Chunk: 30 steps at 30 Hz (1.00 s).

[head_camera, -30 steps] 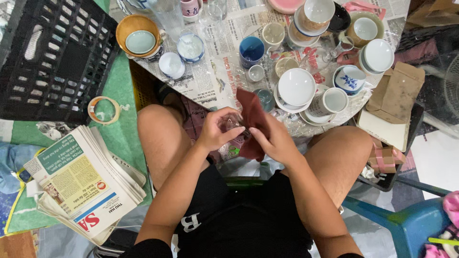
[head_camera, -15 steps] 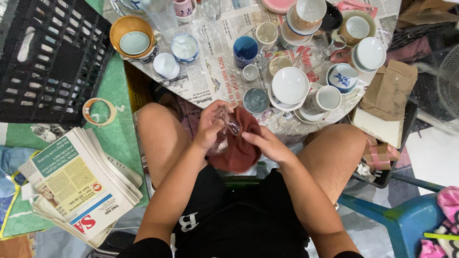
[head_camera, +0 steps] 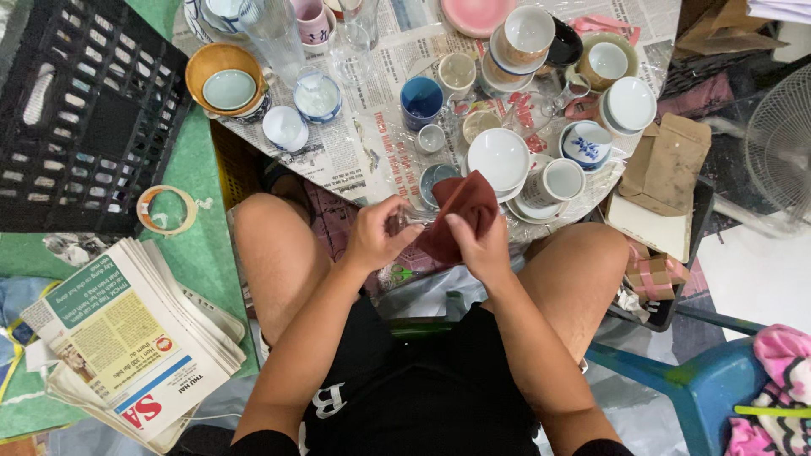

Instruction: The person wipes various ceramic bowls and glass cups with a brown cloth. They handle each item individually, wiping the exterior and interior surfaces before placing them back on the table.

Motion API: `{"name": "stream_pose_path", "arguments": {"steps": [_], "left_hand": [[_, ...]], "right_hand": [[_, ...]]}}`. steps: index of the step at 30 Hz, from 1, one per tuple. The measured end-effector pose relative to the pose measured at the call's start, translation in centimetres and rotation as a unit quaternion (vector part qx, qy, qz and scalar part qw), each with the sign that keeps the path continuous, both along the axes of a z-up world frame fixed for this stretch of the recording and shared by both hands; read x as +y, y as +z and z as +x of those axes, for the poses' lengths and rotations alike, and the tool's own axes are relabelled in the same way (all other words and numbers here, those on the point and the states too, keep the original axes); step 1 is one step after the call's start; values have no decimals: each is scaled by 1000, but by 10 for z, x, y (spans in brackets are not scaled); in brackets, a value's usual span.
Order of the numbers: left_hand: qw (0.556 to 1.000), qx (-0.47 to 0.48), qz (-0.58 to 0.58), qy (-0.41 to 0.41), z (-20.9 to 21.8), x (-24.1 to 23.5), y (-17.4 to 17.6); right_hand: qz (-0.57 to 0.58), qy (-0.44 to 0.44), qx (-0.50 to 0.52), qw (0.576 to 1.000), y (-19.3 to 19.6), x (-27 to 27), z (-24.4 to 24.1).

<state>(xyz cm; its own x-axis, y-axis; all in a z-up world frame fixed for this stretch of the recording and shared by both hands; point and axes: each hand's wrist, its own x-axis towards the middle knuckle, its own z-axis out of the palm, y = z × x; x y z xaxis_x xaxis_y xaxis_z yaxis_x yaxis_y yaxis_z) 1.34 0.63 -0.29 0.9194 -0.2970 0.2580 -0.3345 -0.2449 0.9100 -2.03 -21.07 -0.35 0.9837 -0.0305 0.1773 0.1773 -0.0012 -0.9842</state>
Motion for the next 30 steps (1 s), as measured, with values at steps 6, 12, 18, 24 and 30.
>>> {"name": "stream_pose_path", "arguments": {"steps": [6,12,18,24,30], "left_hand": [[998,-14,-65,-20,-2,5,-11],[997,-22,-79,-7,-4,2,-11],[997,-45,-65,0,-6,1,-7],[998,-57,-31,-2,-8,-4,10],[988,-150,-40,-1,-6,-4,30]], "right_hand": [[-142,-3,-5,990,3,-2,-6],[-72,20,-18,997,5,1,-3],[-135,12,29,990,15,1,-2],[-120,12,22,992,-1,-9,1],[-39,-36,10,999,-46,-14,0]]}}
